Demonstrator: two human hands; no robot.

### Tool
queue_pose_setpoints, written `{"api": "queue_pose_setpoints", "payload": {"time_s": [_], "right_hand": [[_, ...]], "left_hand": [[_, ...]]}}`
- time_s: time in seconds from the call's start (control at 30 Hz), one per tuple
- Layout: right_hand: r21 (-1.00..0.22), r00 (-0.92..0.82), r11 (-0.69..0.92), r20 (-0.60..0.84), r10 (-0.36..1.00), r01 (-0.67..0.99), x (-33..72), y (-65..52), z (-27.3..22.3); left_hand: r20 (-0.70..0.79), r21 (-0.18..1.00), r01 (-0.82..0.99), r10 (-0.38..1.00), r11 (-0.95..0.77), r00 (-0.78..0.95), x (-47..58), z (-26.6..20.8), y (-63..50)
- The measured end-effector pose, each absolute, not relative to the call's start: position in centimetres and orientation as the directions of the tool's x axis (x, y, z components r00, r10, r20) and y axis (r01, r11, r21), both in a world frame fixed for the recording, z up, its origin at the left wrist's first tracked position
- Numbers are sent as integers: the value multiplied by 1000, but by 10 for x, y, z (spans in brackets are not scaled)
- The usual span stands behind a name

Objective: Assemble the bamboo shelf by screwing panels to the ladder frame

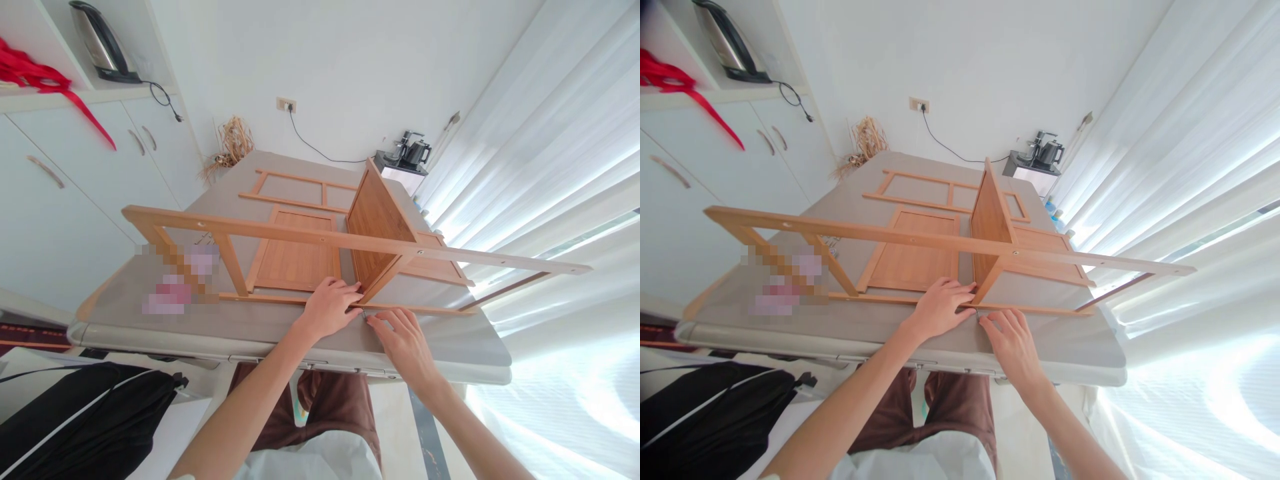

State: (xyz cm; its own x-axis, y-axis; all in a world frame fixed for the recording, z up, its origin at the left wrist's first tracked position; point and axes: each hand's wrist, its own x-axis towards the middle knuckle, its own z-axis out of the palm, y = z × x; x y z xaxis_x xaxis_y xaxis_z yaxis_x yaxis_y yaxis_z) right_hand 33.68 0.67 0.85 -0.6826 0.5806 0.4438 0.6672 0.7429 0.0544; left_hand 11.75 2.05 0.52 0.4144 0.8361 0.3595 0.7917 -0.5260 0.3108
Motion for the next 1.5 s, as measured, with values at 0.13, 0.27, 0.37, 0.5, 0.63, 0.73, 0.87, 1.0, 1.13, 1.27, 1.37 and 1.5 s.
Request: {"api": "queue_pose_setpoints", "payload": {"time_s": [0.13,0.27,0.37,0.5,0.63,0.73,0.87,1.0,1.13,1.27,1.37,1.5], "right_hand": [[86,-706,750,421,569,656,334,7,10],[131,-727,747,388,566,651,333,6,14],[163,-732,737,375,569,656,329,4,18],[186,-734,726,355,579,662,323,5,22],[155,-725,728,356,589,668,323,7,20],[59,-688,729,390,612,682,325,8,15],[-160,-565,666,409,716,729,328,8,6],[-292,-499,621,396,771,728,329,7,-1],[-318,-495,635,422,760,704,330,9,-6],[-288,-501,645,439,746,708,331,11,-8],[-284,-511,657,445,736,699,333,11,-7],[-237,-581,707,429,691,666,336,8,-3]], "left_hand": [[363,309,784,829,-538,425,117,5,21],[364,314,781,828,-540,426,117,6,21],[366,317,780,829,-539,423,116,6,21],[359,308,785,830,-537,427,116,6,21],[365,306,787,829,-537,424,116,5,21],[357,303,789,831,-535,426,116,4,22],[360,314,784,831,-535,423,116,3,22],[375,331,776,829,-538,415,116,3,22],[376,328,775,827,-540,418,116,3,22],[373,340,773,831,-536,413,117,3,21],[373,347,770,833,-535,410,117,4,21],[371,344,772,833,-534,411,117,3,21]]}}
